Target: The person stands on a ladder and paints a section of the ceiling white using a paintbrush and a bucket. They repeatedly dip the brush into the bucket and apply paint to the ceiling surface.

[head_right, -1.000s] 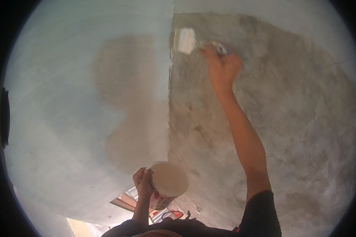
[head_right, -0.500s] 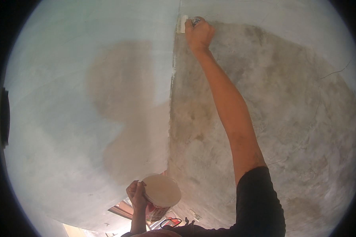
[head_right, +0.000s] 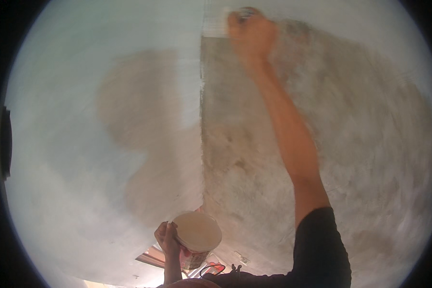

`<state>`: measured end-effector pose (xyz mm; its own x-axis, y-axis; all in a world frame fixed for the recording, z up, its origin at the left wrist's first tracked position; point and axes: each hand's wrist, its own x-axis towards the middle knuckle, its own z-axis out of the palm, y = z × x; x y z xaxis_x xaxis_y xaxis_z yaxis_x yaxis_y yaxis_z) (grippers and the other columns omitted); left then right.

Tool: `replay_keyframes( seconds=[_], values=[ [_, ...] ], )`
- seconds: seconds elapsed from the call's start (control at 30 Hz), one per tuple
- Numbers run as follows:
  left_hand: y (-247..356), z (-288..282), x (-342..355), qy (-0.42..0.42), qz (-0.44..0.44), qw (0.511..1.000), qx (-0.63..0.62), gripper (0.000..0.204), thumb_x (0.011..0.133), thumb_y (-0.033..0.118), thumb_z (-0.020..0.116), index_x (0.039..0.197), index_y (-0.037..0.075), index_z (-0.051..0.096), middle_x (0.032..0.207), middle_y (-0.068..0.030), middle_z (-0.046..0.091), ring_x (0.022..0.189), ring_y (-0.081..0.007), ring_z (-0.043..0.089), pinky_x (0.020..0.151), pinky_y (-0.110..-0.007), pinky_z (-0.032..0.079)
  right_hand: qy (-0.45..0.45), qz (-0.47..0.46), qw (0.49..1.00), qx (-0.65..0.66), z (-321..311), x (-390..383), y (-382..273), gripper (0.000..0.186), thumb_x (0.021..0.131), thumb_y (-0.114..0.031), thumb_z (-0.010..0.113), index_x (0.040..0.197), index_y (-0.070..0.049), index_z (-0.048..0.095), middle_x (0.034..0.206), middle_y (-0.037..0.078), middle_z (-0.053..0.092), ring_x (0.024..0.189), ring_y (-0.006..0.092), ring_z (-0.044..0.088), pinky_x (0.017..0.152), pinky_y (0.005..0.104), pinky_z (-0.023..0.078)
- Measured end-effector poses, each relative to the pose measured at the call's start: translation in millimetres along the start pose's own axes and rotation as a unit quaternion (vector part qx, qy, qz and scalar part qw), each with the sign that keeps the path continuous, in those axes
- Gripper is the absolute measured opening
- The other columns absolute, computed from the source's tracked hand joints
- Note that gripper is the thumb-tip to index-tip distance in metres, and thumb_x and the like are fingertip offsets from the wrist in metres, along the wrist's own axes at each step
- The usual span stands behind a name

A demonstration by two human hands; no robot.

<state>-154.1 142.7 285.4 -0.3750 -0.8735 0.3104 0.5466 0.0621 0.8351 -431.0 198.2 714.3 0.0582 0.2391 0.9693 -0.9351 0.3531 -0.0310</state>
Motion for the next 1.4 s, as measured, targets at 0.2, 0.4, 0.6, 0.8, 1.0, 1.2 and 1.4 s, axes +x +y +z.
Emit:
replay_keyframes(
  seconds=[0.2,0.4,0.6,0.8,1.0,1.2,1.4],
  values=[
    [10,4,12,-0.02,-0.023,0.999,-0.028,0.023,0.089,0.014,0.058,0.074,-0.003,0.06,0.053,0.0053,0.042,0.051,-0.0032,0.033,0.051,-0.021,0.025,-0.058,0.027,0.998,0.024,92,-3,2,0.025,0.073,-0.025,0.063,0.067,-0.001,0.063,0.061,0.02,0.062,0.057,0.038,0.061,0.057,0.0441,0.05],
    [21,0,10,-0.04,-0.034,0.998,-0.035,0.023,0.089,0.015,0.058,0.076,-0.004,0.06,0.053,0.0055,0.041,0.05,-0.0033,0.031,0.051,-0.021,0.024,-0.005,-0.006,0.999,-0.046,11,8,-5,0.023,0.073,-0.025,0.064,0.07,-0.002,0.065,0.061,0.019,0.062,0.056,0.0362,0.061,0.057,0.0441,0.05],
    [11,-22,39,-0.099,-0.041,0.992,-0.074,0.024,0.089,0.016,0.058,0.075,-0.003,0.059,0.052,0.0058,0.039,0.049,-0.0032,0.029,0.051,-0.021,0.024,0.0,0.03,0.987,-0.157,-161,38,-47,0.029,0.076,-0.027,0.067,0.082,0.001,0.071,0.065,0.009,0.068,0.057,0.015,0.063,0.057,0.0308,0.05],
    [7,-29,50,-0.15,-0.042,0.981,-0.111,0.027,0.089,0.018,0.058,0.07,-0.001,0.054,0.051,0.0067,0.035,0.049,-0.0029,0.026,0.05,-0.021,0.023,0.044,-0.047,0.952,-0.298,-313,62,-90,0.021,0.078,-0.023,0.069,0.084,-0.002,0.073,0.072,0.006,0.071,0.06,0.0092,0.063,0.059,0.0233,0.05],
    [17,-32,57,-0.202,-0.074,0.971,-0.104,0.028,0.09,0.019,0.057,0.071,-0.001,0.054,0.05,0.0072,0.033,0.048,-0.0019,0.025,0.048,-0.02,0.02,0.052,-0.236,0.751,-0.615,-296,71,-154,0.025,0.077,-0.026,0.067,0.077,-0.001,0.069,0.063,0.012,0.065,0.056,0.0225,0.064,0.055,0.0307,0.051],
    [2,-35,58,-0.168,-0.081,0.977,-0.104,0.027,0.09,0.018,0.058,0.071,-0.002,0.055,0.05,0.0074,0.034,0.047,-0.0018,0.025,0.047,-0.021,0.018,-0.104,-0.188,0.822,-0.528,-155,63,-124,0.022,0.083,-0.019,0.059,0.072,0.0,0.058,0.064,0.015,0.062,0.057,0.0246,0.064,0.05,0.032,0.051],
    [4,-29,47,-0.133,-0.06,0.986,-0.082,0.027,0.09,0.017,0.057,0.072,-0.003,0.057,0.05,0.0067,0.035,0.048,-0.0023,0.026,0.048,-0.021,0.02,-0.116,-0.239,0.923,-0.279,-41,45,-87,0.02,0.081,-0.018,0.059,0.074,0.001,0.057,0.065,0.015,0.063,0.058,0.0273,0.064,0.051,0.0349,0.052]
  ],
)
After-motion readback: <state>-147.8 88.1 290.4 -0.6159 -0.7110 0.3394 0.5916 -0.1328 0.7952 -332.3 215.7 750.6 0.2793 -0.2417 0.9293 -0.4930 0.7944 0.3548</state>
